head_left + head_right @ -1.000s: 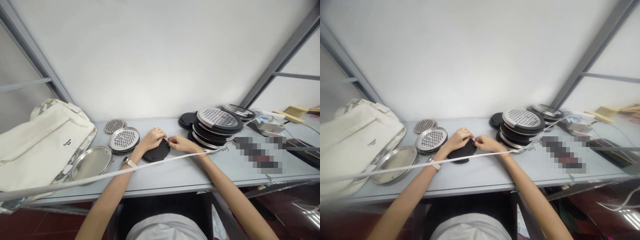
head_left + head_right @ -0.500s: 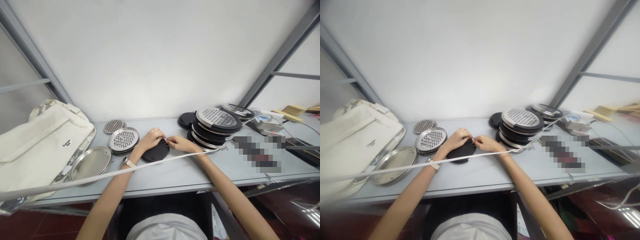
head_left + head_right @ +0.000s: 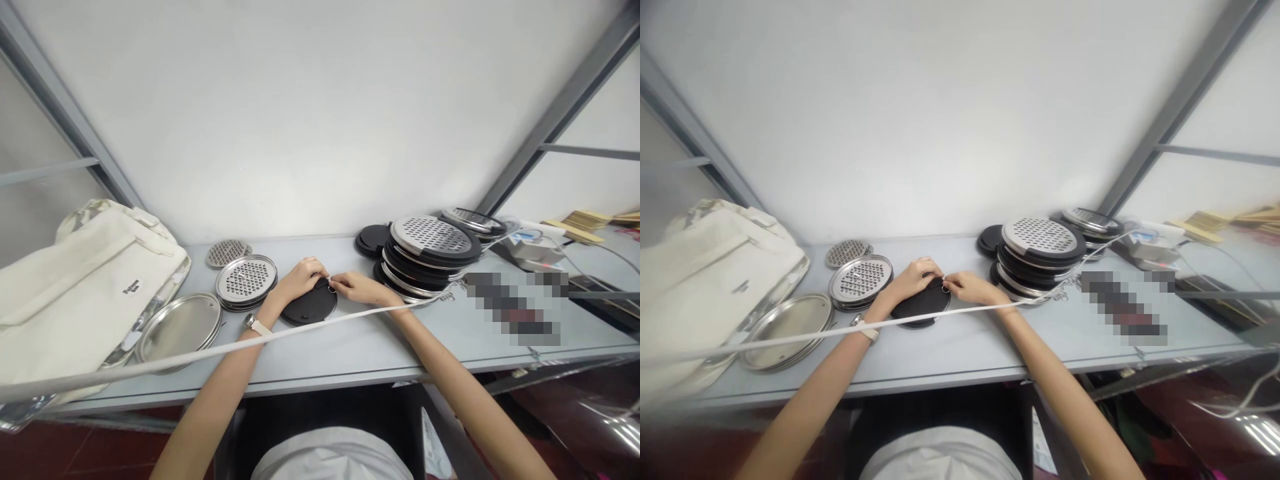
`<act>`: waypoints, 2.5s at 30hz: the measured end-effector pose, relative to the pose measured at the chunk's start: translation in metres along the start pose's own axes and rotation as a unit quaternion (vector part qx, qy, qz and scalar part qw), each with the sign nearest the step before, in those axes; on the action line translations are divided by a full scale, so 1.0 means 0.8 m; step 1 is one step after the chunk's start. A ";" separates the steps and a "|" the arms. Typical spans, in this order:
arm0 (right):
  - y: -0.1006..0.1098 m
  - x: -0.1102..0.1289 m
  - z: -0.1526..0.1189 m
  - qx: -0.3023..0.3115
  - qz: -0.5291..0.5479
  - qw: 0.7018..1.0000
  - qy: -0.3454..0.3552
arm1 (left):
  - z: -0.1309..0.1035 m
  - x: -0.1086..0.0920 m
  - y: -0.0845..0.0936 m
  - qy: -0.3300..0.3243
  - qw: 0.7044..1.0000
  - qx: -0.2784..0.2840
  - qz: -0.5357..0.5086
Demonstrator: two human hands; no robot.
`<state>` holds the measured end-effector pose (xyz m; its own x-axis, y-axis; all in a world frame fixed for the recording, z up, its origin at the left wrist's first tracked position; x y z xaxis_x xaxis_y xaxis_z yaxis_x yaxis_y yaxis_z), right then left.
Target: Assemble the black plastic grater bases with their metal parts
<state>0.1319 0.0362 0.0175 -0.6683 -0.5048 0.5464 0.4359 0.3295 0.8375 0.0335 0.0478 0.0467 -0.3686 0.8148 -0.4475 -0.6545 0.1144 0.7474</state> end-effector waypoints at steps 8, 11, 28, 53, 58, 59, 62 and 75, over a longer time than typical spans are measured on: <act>-0.001 -0.002 0.000 0.006 -0.007 1.000 0.000 | 0.001 0.009 -0.001 0.018 0.998 -0.021 -0.054; -0.001 -0.004 0.001 0.003 -0.010 1.000 0.000 | 0.001 0.011 0.000 0.023 0.997 -0.024 -0.064; -0.005 -0.009 0.003 0.024 -0.008 1.000 -0.011 | 0.001 0.018 -0.001 0.034 0.996 -0.029 -0.072; 0.005 -0.020 -0.001 -0.044 0.006 0.998 -0.034 | 0.000 -0.003 0.000 -0.001 1.000 -0.012 0.003; 0.005 -0.015 -0.001 -0.064 0.002 0.998 -0.011 | 0.000 -0.008 0.005 0.001 0.999 -0.026 0.026; 0.004 -0.013 -0.001 -0.058 0.007 0.998 0.001 | 0.001 -0.008 0.006 0.003 0.999 -0.032 0.030; 0.008 -0.009 -0.001 -0.057 0.019 0.998 0.017 | 0.001 -0.008 0.013 0.014 0.997 -0.058 0.049; 0.014 -0.021 -0.001 -0.107 0.098 0.989 -0.019 | -0.015 -0.007 0.011 0.113 0.972 0.152 0.143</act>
<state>0.1487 0.0480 0.0175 -0.5793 -0.4158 0.7011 0.6745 0.2384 0.6987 0.0219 0.0374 0.0497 -0.6646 0.6961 -0.2716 -0.2922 0.0924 0.9519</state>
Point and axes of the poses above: each hand's wrist, its own z-axis towards the middle knuckle, its own y-axis out of the back of the hand, x = y × z, the point moved 8 cm from there along z, towards the middle knuckle, and after that the axes turned 3 degrees about -y, right-handed, at the moved point
